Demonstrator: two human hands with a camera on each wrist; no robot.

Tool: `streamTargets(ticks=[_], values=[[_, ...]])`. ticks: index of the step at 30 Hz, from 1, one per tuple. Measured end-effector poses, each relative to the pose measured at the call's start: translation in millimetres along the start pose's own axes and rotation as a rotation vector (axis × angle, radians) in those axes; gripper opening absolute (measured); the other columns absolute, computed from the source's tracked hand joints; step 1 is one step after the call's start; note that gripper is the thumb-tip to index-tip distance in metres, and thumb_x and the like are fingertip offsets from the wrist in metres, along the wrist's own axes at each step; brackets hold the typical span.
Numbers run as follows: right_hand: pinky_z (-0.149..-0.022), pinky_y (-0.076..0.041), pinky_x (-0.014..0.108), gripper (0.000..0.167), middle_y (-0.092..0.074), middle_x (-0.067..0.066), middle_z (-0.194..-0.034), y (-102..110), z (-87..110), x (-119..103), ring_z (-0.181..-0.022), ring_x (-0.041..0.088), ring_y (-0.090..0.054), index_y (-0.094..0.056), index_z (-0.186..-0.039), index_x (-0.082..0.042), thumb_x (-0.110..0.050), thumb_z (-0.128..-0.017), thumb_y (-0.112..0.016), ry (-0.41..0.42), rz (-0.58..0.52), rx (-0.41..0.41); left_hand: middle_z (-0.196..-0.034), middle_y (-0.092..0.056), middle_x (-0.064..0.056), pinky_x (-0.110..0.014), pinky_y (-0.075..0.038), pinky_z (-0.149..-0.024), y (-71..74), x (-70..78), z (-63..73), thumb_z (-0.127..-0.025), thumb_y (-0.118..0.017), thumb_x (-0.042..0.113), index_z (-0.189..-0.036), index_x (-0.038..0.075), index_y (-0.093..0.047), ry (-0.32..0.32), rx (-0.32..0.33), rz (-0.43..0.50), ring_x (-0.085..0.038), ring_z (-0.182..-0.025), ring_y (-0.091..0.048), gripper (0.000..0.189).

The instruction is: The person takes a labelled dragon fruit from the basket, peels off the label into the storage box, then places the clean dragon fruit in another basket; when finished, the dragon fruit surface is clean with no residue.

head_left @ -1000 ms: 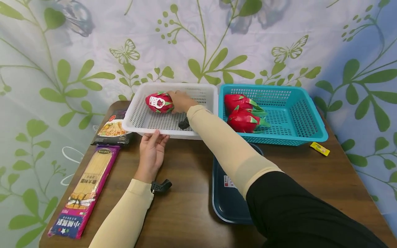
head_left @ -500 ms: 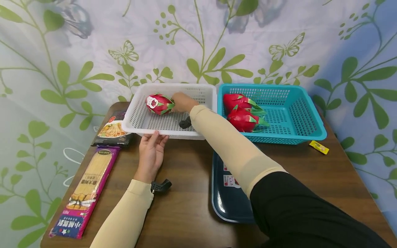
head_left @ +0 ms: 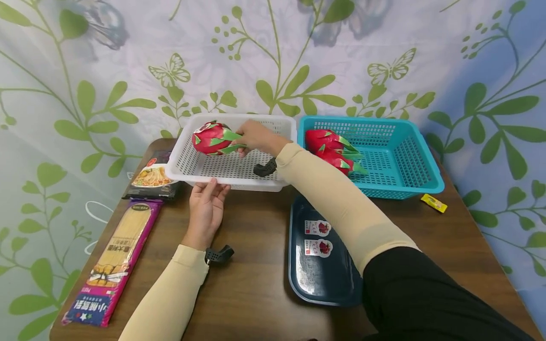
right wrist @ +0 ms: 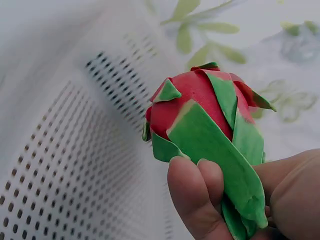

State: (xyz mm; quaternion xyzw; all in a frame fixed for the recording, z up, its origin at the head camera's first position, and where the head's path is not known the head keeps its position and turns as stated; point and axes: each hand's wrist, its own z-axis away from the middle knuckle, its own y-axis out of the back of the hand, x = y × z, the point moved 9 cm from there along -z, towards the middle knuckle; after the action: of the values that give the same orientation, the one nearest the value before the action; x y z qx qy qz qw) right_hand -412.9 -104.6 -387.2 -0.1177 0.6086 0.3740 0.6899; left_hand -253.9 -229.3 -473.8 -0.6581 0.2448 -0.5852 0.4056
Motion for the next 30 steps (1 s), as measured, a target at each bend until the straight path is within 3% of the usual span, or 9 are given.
streamTargets(ticks=[5,9,15,19,22,25,30], values=[[-0.078,-0.062,0.042,0.020,-0.068,0.031,-0.106,11,39.9,-24,-0.077,0.029,-0.069,-0.071,-0.118,0.003,-0.011,-0.105,-0.067,0.104,0.048,-0.008,-0.110,-0.064,-0.020,-0.039,-0.061,-0.084,0.2,-1.0,0.6,-0.102,-0.067,0.000,-0.114,-0.001,-0.055,-0.004,0.002,-0.008,-0.027,-0.090,-0.070,0.017],[-0.081,-0.062,0.043,0.028,-0.073,0.022,-0.105,16,84.3,-31,-0.080,0.035,-0.070,-0.070,-0.128,0.000,-0.014,-0.103,-0.070,0.164,0.061,-0.032,-0.110,-0.066,-0.018,-0.039,-0.061,-0.084,2.2,-1.3,2.7,-0.104,-0.064,-0.001,-0.116,-0.001,-0.055,0.000,0.006,-0.018,-0.026,-0.090,-0.070,0.016],[-0.083,-0.061,0.047,0.036,-0.077,0.011,-0.107,10,145.3,-21,-0.077,0.037,-0.071,-0.069,-0.134,-0.003,-0.016,-0.101,-0.074,0.216,0.062,-0.091,-0.107,-0.069,-0.020,-0.039,-0.062,-0.081,5.3,0.3,3.5,-0.104,-0.062,-0.003,-0.114,-0.003,-0.057,-0.020,0.003,0.004,-0.027,-0.085,-0.073,0.011],[-0.079,-0.062,0.048,0.036,-0.077,0.011,-0.103,-8,176.3,-6,-0.075,0.037,-0.072,-0.069,-0.135,-0.003,-0.015,-0.101,-0.074,0.239,0.070,-0.172,-0.119,-0.068,-0.018,-0.036,-0.061,-0.085,6.2,3.2,5.3,-0.105,-0.059,-0.003,-0.116,-0.004,-0.056,-0.027,0.011,0.011,-0.027,-0.098,-0.071,0.011],[-0.077,-0.062,0.046,0.034,-0.077,0.010,-0.096,-25,192.0,8,-0.072,0.035,-0.072,-0.070,-0.134,-0.004,-0.014,-0.101,-0.074,0.244,0.095,-0.231,-0.129,-0.065,-0.016,-0.036,-0.058,-0.092,7.2,4.7,8.3,-0.106,-0.062,0.003,-0.125,-0.003,-0.054,-0.008,0.029,-0.054,-0.027,-0.109,-0.068,0.022],[-0.075,-0.062,0.044,0.030,-0.076,0.008,-0.094,-40,200.7,23,-0.070,0.032,-0.072,-0.072,-0.130,-0.005,-0.015,-0.102,-0.073,0.238,0.134,-0.291,-0.129,-0.067,-0.017,-0.040,-0.056,-0.096,7.6,4.7,10.0,-0.103,-0.069,0.011,-0.132,0.000,-0.054,0.025,0.039,-0.129,-0.027,-0.108,-0.070,0.034],[-0.070,-0.063,0.042,0.025,-0.074,0.003,-0.102,-54,202.7,40,-0.067,0.027,-0.072,-0.074,-0.125,-0.009,-0.016,-0.101,-0.074,0.234,0.213,-0.359,-0.121,-0.070,-0.020,-0.044,-0.055,-0.095,2.9,1.2,8.6,-0.102,-0.070,0.006,-0.130,-0.001,-0.056,0.040,-0.008,-0.051,-0.028,-0.097,-0.074,0.033]])
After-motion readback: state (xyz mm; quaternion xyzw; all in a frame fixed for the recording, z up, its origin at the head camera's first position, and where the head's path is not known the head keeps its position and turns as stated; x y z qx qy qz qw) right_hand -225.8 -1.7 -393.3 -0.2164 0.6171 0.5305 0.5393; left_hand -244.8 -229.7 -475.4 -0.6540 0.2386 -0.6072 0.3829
